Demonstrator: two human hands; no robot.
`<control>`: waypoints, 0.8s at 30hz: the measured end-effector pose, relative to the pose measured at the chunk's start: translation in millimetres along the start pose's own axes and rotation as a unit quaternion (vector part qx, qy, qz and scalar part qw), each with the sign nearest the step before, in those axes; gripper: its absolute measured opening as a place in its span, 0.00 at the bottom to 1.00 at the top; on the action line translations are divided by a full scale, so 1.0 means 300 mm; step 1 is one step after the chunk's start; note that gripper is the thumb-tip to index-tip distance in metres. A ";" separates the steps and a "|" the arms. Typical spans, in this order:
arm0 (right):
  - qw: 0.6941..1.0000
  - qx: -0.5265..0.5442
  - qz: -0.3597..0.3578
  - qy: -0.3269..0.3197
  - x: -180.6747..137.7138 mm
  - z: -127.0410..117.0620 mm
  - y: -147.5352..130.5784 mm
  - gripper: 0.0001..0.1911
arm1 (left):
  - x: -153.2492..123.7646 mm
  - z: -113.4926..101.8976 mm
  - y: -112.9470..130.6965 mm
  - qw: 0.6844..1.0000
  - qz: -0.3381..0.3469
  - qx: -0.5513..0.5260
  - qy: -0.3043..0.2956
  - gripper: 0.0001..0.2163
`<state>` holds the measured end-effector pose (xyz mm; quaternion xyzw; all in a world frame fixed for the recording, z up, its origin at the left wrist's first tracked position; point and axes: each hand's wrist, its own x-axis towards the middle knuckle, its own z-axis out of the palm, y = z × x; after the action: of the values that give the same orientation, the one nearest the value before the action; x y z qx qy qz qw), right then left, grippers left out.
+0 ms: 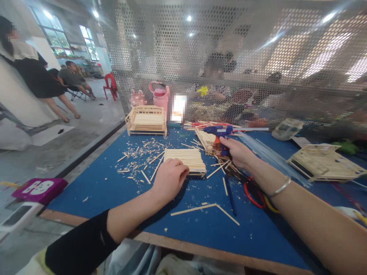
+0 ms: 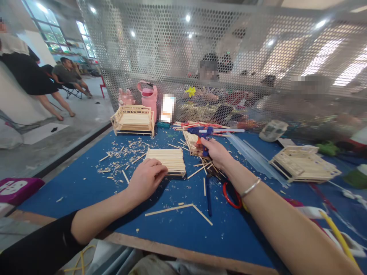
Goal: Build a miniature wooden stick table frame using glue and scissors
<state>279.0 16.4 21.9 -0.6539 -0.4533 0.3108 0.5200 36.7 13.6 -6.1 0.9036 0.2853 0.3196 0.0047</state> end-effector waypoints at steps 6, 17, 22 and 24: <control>0.996 -0.057 -0.047 0.049 -0.078 -0.056 -0.038 0.08 | -0.007 -0.096 -0.031 0.972 -0.099 -0.137 0.164 0.05; 0.930 -0.295 -0.220 0.004 -0.438 -0.123 0.012 0.15 | 0.010 -0.098 -0.211 0.771 -0.439 -0.456 0.068 0.09; 0.910 -0.325 -0.256 0.027 -0.447 -0.106 0.024 0.10 | -0.016 -0.096 -0.201 0.800 -0.419 -0.428 0.037 0.11; 0.905 -0.335 -0.262 0.017 -0.444 -0.106 0.032 0.09 | -0.024 -0.100 -0.197 0.809 -0.413 -0.418 0.013 0.11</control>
<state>256.7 -118.6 12.6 -0.6525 -0.6768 -0.0174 0.3405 -15.5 54.2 2.4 0.6072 0.4704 0.3873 0.5100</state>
